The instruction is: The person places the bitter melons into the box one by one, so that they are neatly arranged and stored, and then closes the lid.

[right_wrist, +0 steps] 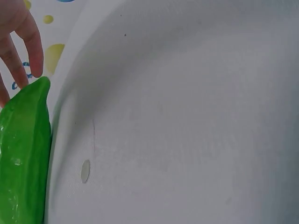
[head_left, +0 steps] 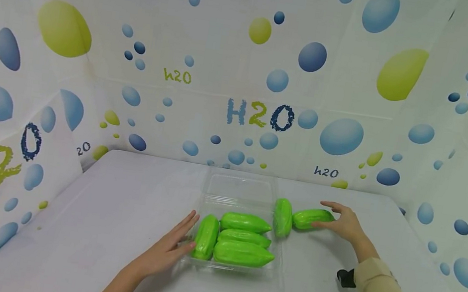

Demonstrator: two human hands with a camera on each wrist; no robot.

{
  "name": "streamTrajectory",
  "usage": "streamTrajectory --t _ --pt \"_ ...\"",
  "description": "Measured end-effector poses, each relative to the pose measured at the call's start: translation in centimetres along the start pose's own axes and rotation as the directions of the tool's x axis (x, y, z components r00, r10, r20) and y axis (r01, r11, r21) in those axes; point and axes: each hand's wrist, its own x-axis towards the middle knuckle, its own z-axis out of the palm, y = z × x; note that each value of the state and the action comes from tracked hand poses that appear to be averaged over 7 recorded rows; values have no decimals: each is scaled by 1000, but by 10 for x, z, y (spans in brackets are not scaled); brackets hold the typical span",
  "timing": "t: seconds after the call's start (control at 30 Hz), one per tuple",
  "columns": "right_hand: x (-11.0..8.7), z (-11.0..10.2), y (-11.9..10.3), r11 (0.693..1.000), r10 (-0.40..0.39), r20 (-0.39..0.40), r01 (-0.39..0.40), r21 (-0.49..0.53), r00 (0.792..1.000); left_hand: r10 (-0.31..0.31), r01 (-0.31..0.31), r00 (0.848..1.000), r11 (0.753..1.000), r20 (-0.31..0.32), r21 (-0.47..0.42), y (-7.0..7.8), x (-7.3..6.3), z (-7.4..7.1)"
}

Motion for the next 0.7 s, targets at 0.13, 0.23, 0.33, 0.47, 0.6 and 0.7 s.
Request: streamTrajectory --t 0.13,0.23,0.33,0.47,0.6,0.7 --pt "2 0 5 1000 16 46 -16 11 999 3 -3 1000 1000 1 -1 0 0 0" --pt "4 0 7 999 32 76 -34 23 997 5 -5 1000 1000 1 2 -1 1 1" --pt "5 1 8 998 50 103 -54 31 993 7 -7 1000 1000 1 1 -2 1 1" --pt "5 2 10 996 74 121 -79 43 990 1 -1 1000 1000 4 -5 -2 1 1" --pt "4 2 11 994 91 121 -97 49 988 -2 2 1000 1000 9 -7 -2 1 1" --pt "4 2 12 995 73 108 -79 57 991 1 -1 1000 1000 7 -3 -1 1 0"
